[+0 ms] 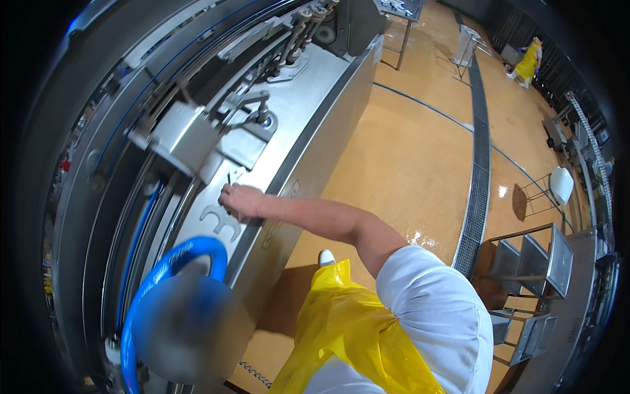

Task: The person assembles components of a stainless steel machine, attaching a blue hose to a metal fitting, installing a white brush assembly, and securing parts with a wrench. The person moves around the machine to reach different sections and uses tools to tighten connections.

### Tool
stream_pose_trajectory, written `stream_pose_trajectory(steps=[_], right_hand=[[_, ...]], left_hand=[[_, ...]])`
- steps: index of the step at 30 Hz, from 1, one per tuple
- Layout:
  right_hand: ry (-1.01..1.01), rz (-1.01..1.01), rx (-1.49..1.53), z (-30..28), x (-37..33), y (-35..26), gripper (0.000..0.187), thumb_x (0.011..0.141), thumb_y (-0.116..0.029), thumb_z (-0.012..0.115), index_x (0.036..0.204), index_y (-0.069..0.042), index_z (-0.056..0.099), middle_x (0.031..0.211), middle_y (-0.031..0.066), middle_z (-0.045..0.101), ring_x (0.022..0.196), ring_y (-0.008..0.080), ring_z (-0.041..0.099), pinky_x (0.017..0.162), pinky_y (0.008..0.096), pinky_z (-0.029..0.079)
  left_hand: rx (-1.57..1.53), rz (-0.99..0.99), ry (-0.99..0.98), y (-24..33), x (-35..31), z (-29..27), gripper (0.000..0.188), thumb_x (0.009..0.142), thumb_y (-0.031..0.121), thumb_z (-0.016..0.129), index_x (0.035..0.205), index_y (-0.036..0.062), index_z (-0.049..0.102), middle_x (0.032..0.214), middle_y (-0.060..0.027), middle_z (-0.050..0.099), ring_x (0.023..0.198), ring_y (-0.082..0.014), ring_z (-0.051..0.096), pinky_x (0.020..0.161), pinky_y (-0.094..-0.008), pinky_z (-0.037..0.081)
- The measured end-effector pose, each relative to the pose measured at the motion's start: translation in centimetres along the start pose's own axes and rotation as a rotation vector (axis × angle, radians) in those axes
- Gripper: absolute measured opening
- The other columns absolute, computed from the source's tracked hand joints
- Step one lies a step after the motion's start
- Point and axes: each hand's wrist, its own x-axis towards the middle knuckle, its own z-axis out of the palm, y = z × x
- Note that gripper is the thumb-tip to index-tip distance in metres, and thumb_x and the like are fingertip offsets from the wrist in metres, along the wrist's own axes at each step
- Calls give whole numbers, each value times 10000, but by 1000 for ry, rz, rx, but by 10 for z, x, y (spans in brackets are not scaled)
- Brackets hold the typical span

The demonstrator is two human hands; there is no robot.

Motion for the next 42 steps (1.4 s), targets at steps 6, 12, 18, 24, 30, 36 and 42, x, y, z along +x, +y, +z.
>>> stream_pose_trajectory(steps=[6,12,18,24,30,36,42], right_hand=[[-116,-111,269,-41,-31,34,593,736,-95,839,1209,5,498,1299,188,430,1133,387,584,953,455,534],[153,-58,548,-129,-142,108,340,863,-177,774,1074,-26,555,1123,157,512,1085,367,566,933,463,496],[206,963,373,-138,-430,282,175,857,-84,666,819,-46,500,863,128,470,818,268,484,732,419,424],[887,1611,312,-191,-675,389,480,902,-147,709,581,-61,362,579,2,351,621,92,327,512,380,320],[690,1721,512,-359,-674,562,646,1021,-492,614,600,-21,477,582,40,471,619,106,398,537,394,360],[282,1113,403,-442,-565,777,552,1039,-502,559,873,16,655,783,178,661,745,309,633,726,449,512],[-183,861,338,-498,-514,926,458,1023,-451,614,998,0,694,918,216,718,875,369,689,797,451,542]], left_hand=[[144,123,-59,150,75,-26,200,795,15,500,729,46,686,654,-75,642,674,-173,633,654,-339,503],[346,300,-65,332,139,-40,188,790,15,507,721,45,678,646,-73,633,667,-172,626,647,-341,501],[390,615,-149,521,241,22,156,803,24,507,743,63,645,677,-43,599,575,-157,534,531,-351,446],[239,88,-319,633,339,95,166,928,193,586,917,84,711,731,-50,645,584,-170,573,543,-345,466],[581,500,-99,801,352,210,281,983,306,621,1105,64,693,916,-125,705,832,-262,683,780,-442,559],[582,967,114,1086,331,302,255,931,210,680,1120,42,651,966,-168,634,960,-330,635,873,-437,529],[374,1361,595,1411,227,295,416,952,140,683,1324,2,561,1274,-224,589,1209,-404,585,1024,-442,482]])
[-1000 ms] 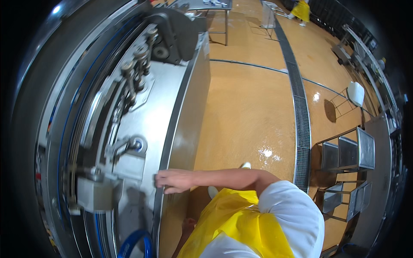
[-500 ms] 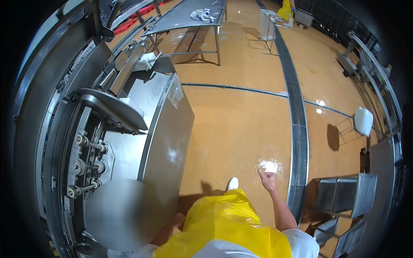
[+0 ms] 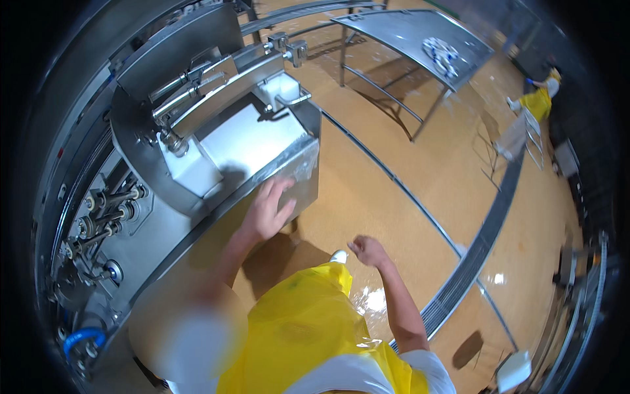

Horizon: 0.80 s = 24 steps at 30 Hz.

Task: The person assembles components of a stainless steel machine, attaching a blue hose to a metal fitting, installing a white brush assembly, and securing parts with a wrench. The person moves around the machine to reach different sections and uses tools to tighten connections.

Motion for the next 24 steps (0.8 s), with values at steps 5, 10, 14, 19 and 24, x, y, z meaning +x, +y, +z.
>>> stream_pose_trajectory(steps=[5,10,14,19,24], right_hand=[[-270,290,79,-35,10,143,450,996,-464,651,963,-19,703,852,127,710,779,237,675,679,370,540],[-417,476,316,-116,37,225,432,1005,-478,639,924,-56,685,786,48,650,669,147,609,552,316,505],[-526,432,270,-167,159,288,432,1006,-510,639,946,-84,680,788,28,631,656,147,582,546,313,486],[-300,-338,290,-232,356,65,503,1031,-541,588,1173,-63,659,994,17,628,884,108,558,771,300,479],[-217,-774,505,-290,406,-234,599,1033,-523,585,1398,-49,607,1296,85,652,1106,162,592,949,323,485]], left_hand=[[356,200,348,12,192,-3,437,944,247,713,1300,31,581,1277,-185,634,1163,-376,627,1007,-466,503],[373,-435,182,-15,267,27,398,1010,398,589,1035,11,680,950,-190,683,826,-372,671,766,-425,537],[-502,-364,840,-59,269,36,474,1022,465,558,773,63,581,610,-15,471,606,-138,479,584,-318,401],[-163,-315,981,-38,270,42,555,1059,538,491,756,74,514,626,11,458,608,-106,444,572,-300,377],[-236,-349,1011,-39,269,47,476,1061,464,515,815,60,564,660,18,483,643,-90,463,593,-293,394]])
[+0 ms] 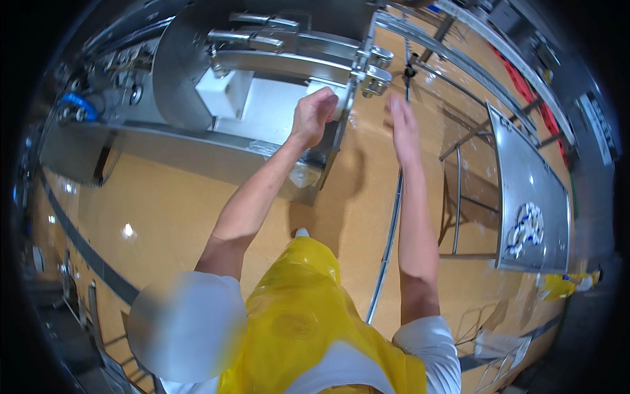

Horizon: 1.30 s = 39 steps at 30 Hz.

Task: The person assembles components of a stainless steel machine, attaching a blue hose to a metal fitting, installing a white brush assembly, and securing parts with a wrench. The person moves around the machine to reach different sections and uses tools to tighten connections.

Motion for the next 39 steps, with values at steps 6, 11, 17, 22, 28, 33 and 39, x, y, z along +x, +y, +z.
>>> stream_pose_trajectory(steps=[6,11,17,22,28,33,39], right_hand=[[-94,58,411,49,85,-1,297,984,-300,722,1096,-26,699,1008,38,689,951,134,612,861,280,467],[-86,-10,340,50,34,-19,255,1013,-277,675,1076,-30,680,1017,45,676,918,135,616,860,293,482],[-261,-409,-313,84,88,-170,460,1066,-429,549,1197,-5,672,1067,69,684,953,138,606,852,301,506],[-1033,-218,-476,276,168,-220,554,1011,-489,626,1179,38,657,1010,104,706,790,144,662,641,305,550],[-1007,-157,-491,364,172,-209,670,1031,-551,562,710,37,579,590,92,545,465,159,542,407,325,442],[-888,-264,-470,347,174,-223,607,1058,-563,504,898,17,584,656,70,555,490,163,546,412,336,458],[-1182,40,165,284,175,-277,538,1082,-489,463,1220,14,597,667,65,602,502,225,560,481,407,477]], left_hand=[[-78,45,-47,9,-2,4,316,1000,335,568,834,66,557,729,37,467,662,-58,407,588,-246,341],[30,42,-32,4,-10,-9,280,942,329,663,875,69,585,680,-11,550,617,-124,523,587,-301,430],[97,116,-24,13,-8,-12,279,895,322,686,843,84,549,644,-42,500,555,-190,495,540,-338,410],[144,99,-104,13,-5,-15,332,889,350,710,813,90,517,624,-46,476,536,-212,481,538,-351,407],[180,176,-44,14,-5,-12,339,867,344,730,793,105,501,616,-45,468,525,-255,478,536,-354,393],[192,207,17,6,-5,-1,352,848,296,734,736,87,473,603,-52,443,517,-250,459,523,-354,377],[146,88,95,13,-8,-7,359,830,276,714,683,49,479,568,-68,418,498,-242,424,512,-364,367]])
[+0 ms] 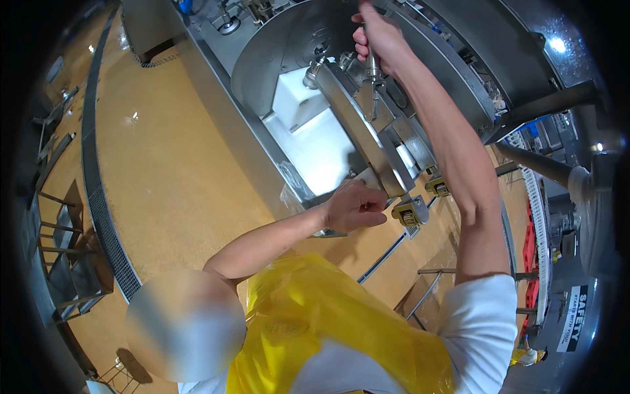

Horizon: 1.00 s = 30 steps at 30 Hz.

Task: The person assembles components of a stainless steel machine, attaching a blue hose to a metal fitting, installing a white brush assembly, and securing parts with a wrench. The person moves around the machine to reach different sections and uses tools to tighten connections.

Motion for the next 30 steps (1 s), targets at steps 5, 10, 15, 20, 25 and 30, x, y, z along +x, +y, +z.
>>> stream_pose_trajectory(steps=[5,10,15,20,25,30], right_hand=[[354,-222,-1084,-151,103,78,732,1066,-631,370,1279,6,662,1093,172,735,992,292,735,865,454,570],[120,-42,-1034,-75,130,101,655,1032,-621,455,1221,-50,715,1204,190,732,1137,418,683,955,457,540],[265,-274,-1157,-115,163,115,543,1004,-530,564,1183,-34,693,1071,180,740,1071,342,702,923,408,545],[304,-156,-839,-63,97,50,481,1000,-487,634,1104,-19,595,867,78,676,710,166,681,637,334,568],[488,-337,-819,-119,34,50,594,1005,-520,622,1277,8,583,998,88,709,860,170,689,768,311,559],[252,-328,-328,-81,-201,93,415,1074,-418,556,1189,-37,673,910,8,656,849,115,590,800,285,490]], left_hand=[[-47,-49,-6,-1,4,25,356,823,275,710,664,46,490,544,-48,420,488,-190,434,503,-348,362],[2,-107,70,6,-6,13,355,807,265,722,661,38,491,551,-61,414,494,-204,432,505,-353,362],[24,-34,0,5,1,19,332,800,230,731,671,29,500,567,-82,415,500,-196,431,508,-356,368],[51,-198,55,8,-7,5,275,818,179,723,683,28,538,579,-104,496,529,-237,488,539,-366,416],[64,-109,-12,4,4,23,227,839,173,692,722,26,564,623,-83,547,585,-203,549,569,-337,436],[-122,-140,76,-1,-7,18,200,872,127,669,747,-3,580,654,-31,550,615,-111,500,574,-299,408]])
